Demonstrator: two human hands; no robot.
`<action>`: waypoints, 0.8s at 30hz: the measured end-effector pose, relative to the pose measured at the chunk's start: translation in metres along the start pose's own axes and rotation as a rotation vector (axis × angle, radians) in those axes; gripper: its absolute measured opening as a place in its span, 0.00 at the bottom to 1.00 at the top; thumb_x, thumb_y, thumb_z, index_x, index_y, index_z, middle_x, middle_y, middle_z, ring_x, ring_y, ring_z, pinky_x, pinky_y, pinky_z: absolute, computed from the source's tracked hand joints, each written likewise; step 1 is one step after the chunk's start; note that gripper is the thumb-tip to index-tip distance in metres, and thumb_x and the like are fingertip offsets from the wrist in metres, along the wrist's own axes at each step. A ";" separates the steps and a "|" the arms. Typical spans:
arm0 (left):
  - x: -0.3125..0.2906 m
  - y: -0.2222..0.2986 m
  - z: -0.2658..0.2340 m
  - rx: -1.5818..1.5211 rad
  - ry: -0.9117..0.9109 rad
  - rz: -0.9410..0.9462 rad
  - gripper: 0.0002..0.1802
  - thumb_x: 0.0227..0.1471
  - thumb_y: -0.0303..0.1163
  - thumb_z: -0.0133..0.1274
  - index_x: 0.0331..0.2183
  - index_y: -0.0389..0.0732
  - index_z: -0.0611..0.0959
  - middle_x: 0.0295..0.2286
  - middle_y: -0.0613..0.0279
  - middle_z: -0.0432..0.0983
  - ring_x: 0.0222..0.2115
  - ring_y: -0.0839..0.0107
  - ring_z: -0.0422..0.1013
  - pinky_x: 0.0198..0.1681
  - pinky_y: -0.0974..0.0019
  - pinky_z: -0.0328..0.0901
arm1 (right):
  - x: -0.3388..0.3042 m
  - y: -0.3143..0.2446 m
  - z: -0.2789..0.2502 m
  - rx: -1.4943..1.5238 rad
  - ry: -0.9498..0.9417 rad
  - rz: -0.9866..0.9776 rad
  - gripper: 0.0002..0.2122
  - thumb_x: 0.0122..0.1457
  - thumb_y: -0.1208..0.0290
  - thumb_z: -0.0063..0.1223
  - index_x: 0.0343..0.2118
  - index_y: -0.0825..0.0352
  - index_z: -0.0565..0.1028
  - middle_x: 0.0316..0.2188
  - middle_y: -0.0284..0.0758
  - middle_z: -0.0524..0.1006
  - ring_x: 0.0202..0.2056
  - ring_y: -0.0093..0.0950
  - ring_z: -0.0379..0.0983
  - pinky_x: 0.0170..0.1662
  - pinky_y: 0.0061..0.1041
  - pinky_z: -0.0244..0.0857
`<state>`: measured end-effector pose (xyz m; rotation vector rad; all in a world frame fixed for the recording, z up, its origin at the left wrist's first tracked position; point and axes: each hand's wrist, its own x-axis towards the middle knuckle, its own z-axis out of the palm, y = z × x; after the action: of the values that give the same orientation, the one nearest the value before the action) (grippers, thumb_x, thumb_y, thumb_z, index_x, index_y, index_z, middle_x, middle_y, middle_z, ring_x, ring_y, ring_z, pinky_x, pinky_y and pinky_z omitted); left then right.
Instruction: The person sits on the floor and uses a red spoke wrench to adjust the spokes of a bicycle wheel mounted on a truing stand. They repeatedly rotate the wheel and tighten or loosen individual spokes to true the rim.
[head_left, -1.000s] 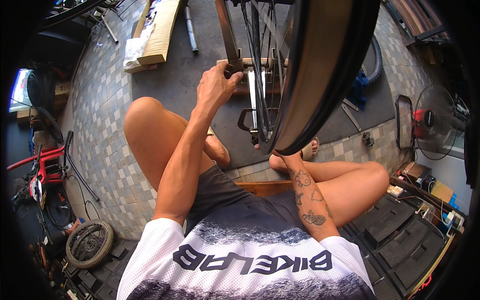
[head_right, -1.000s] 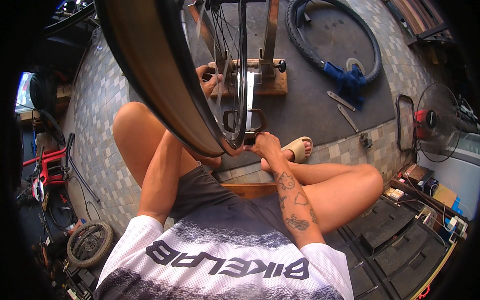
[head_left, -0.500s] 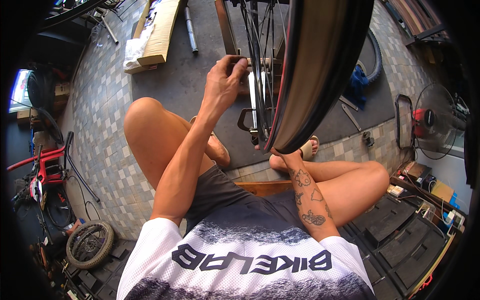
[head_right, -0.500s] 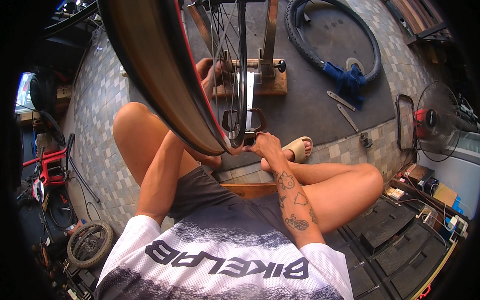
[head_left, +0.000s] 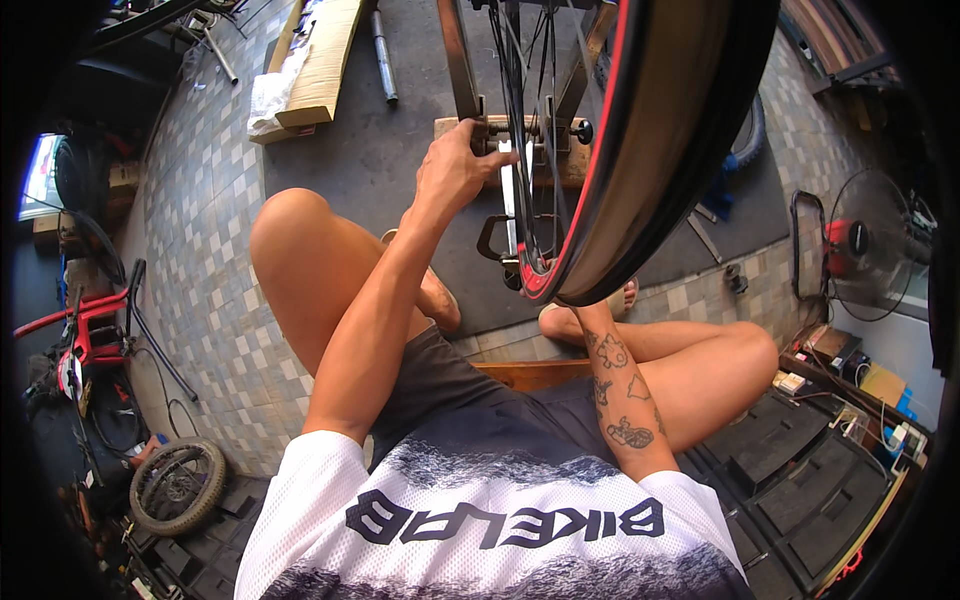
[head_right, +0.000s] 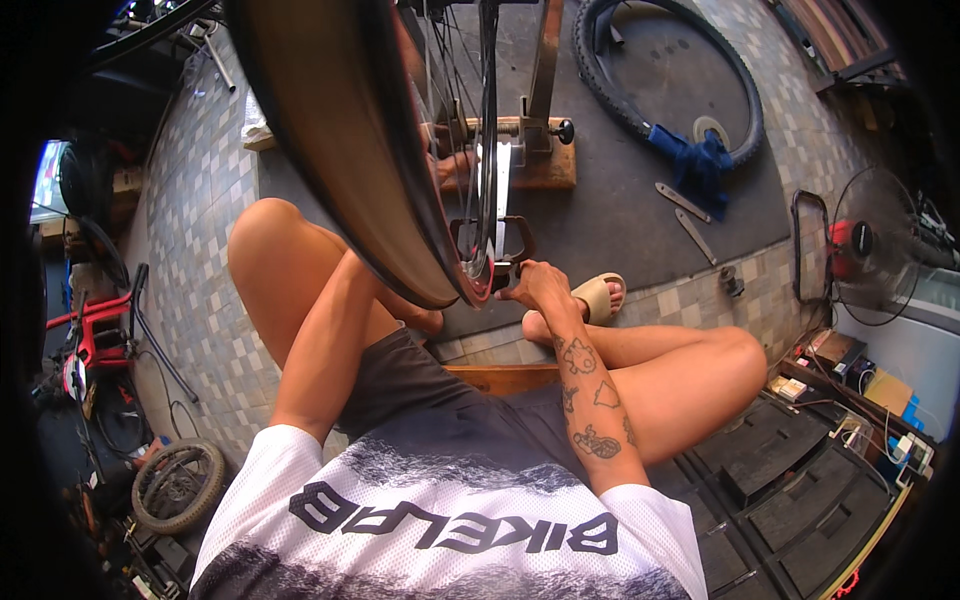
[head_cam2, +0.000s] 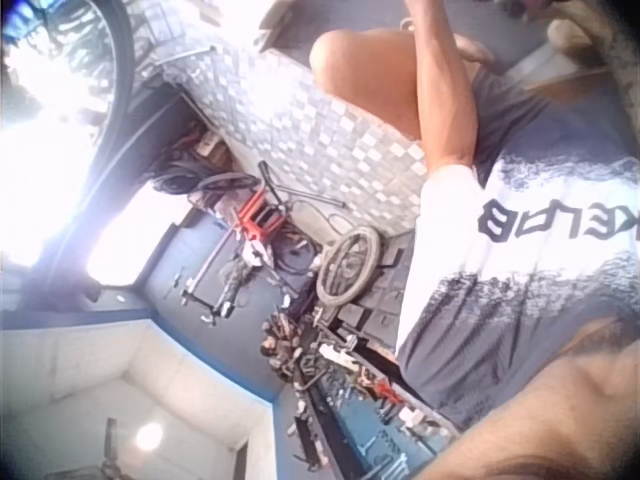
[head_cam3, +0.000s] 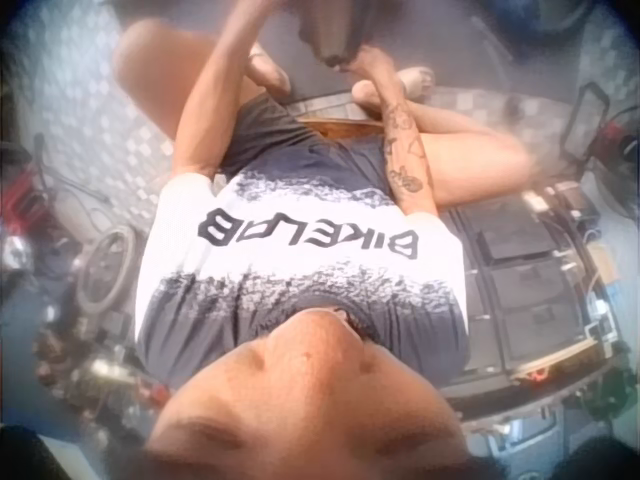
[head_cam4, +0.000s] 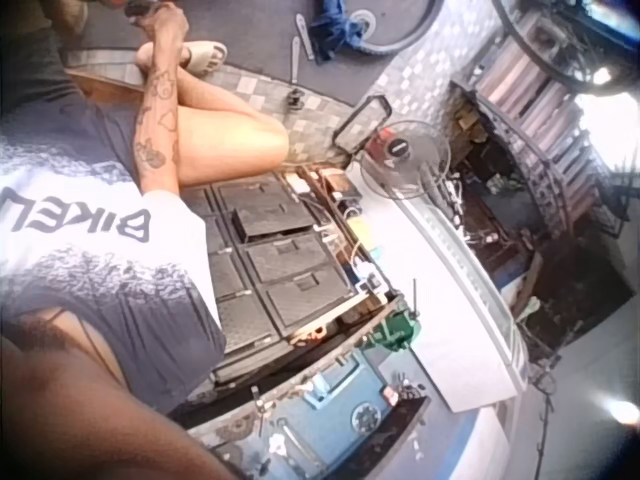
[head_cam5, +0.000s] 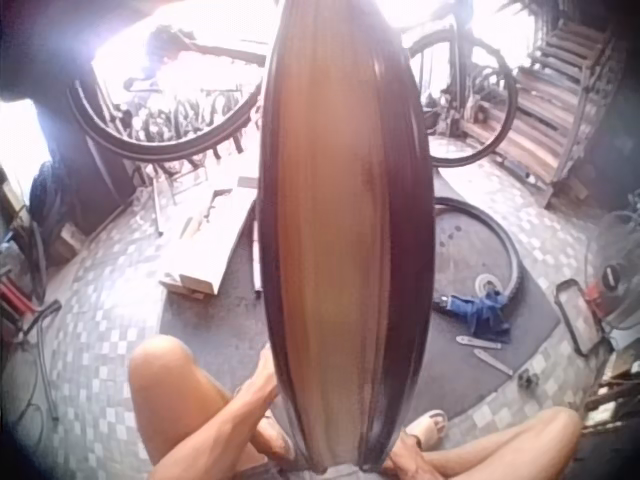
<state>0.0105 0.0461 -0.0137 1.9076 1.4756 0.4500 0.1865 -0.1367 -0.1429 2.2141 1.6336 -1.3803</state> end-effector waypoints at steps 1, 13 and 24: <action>-0.001 -0.006 -0.001 0.169 -0.013 0.012 0.27 0.51 0.47 0.70 0.46 0.38 0.85 0.42 0.44 0.85 0.48 0.45 0.80 0.51 0.47 0.72 | -0.001 0.001 0.000 0.006 0.021 -0.003 0.34 0.46 0.42 0.75 0.47 0.68 0.84 0.42 0.49 0.86 0.50 0.47 0.82 0.54 0.41 0.75; -0.006 -0.016 -0.008 -0.002 0.058 -0.027 0.24 0.57 0.43 0.65 0.50 0.38 0.85 0.41 0.45 0.86 0.45 0.46 0.81 0.50 0.47 0.72 | 0.007 0.013 -0.001 0.022 0.059 -0.031 0.31 0.48 0.48 0.76 0.49 0.67 0.84 0.44 0.47 0.86 0.50 0.45 0.82 0.53 0.41 0.75; -0.011 0.005 -0.018 -0.290 0.155 0.046 0.20 0.58 0.44 0.63 0.45 0.39 0.89 0.37 0.50 0.88 0.40 0.53 0.84 0.47 0.54 0.74 | 0.025 0.034 0.030 0.656 0.055 -0.176 0.22 0.45 0.58 0.79 0.43 0.62 0.87 0.36 0.41 0.87 0.39 0.36 0.84 0.46 0.35 0.74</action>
<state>-0.0008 0.0405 0.0042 1.7096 1.3790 0.8036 0.1959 -0.1493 -0.1924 2.4725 1.5820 -2.1799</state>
